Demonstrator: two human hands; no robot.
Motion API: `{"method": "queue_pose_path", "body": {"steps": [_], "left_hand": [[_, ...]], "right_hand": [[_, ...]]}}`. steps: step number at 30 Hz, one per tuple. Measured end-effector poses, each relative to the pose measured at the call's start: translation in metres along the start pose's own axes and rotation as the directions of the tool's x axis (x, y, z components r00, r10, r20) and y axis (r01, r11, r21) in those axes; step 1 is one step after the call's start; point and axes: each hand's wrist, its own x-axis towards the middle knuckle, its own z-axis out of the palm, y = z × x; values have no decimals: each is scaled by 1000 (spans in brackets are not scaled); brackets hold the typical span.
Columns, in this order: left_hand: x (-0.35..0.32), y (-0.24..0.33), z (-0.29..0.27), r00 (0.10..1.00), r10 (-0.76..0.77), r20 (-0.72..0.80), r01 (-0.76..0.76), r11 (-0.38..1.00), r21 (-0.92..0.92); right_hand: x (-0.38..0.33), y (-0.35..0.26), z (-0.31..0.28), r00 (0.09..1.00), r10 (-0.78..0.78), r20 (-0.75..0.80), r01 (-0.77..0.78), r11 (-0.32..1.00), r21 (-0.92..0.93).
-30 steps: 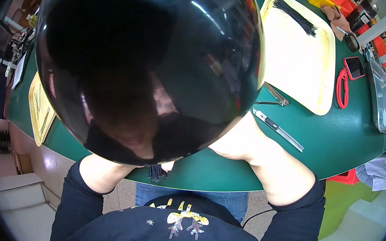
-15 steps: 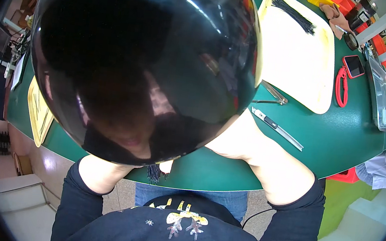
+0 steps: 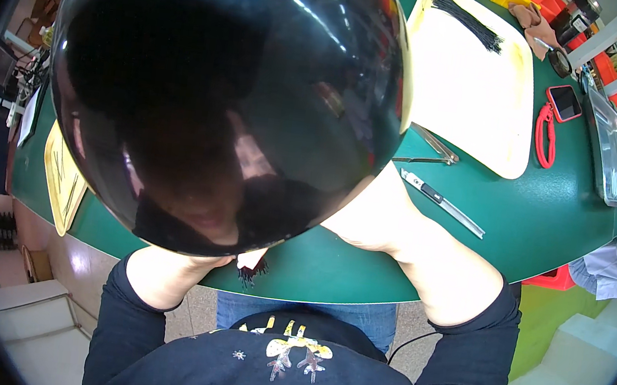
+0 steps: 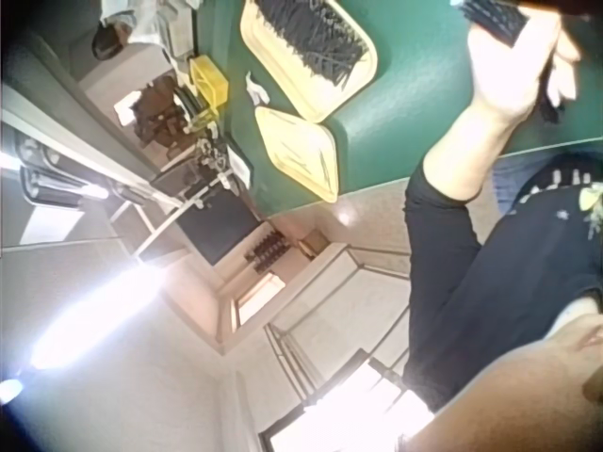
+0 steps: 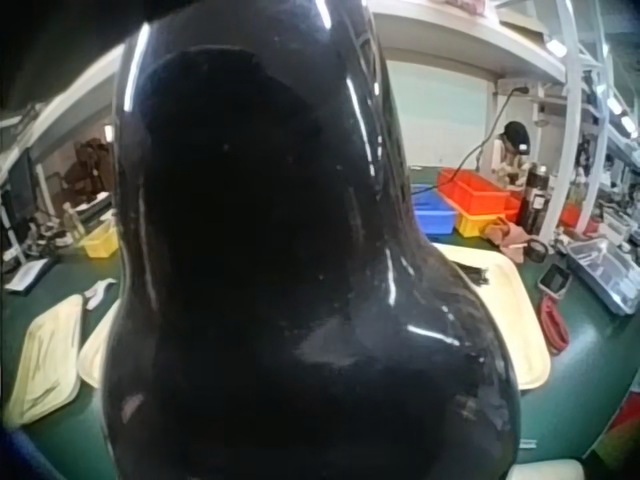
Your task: The person takes a bundle of black bristles from a tray and sorts and aligns them by hand under a lamp.
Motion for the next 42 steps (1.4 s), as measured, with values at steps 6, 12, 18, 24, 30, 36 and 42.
{"method": "queue_pose_path", "body": {"steps": [6,12,18,24,30,36,42], "left_hand": [[1,-7,0,990,73,-120,-64,995,75],[2,-21,-2,975,157,-158,-104,948,300],[3,-6,2,964,246,-104,-221,954,204],[2,-7,2,982,127,-138,-107,984,143],[2,-6,3,989,96,-115,-78,986,148],[5,-5,0,999,-33,-15,35,983,178],[2,-4,-1,985,171,-7,-158,925,345]], "right_hand": [[-1,-1,0,1000,-18,-16,18,1000,4],[1,0,2,999,-30,-25,30,1000,6],[2,1,1,999,-40,-36,40,999,0],[2,-1,1,998,-48,-43,47,999,-11],[3,-2,-1,998,-45,-45,44,999,-18],[5,-3,-1,997,-53,-54,52,998,-23],[7,-6,-2,995,-66,-69,63,997,-35]]}}
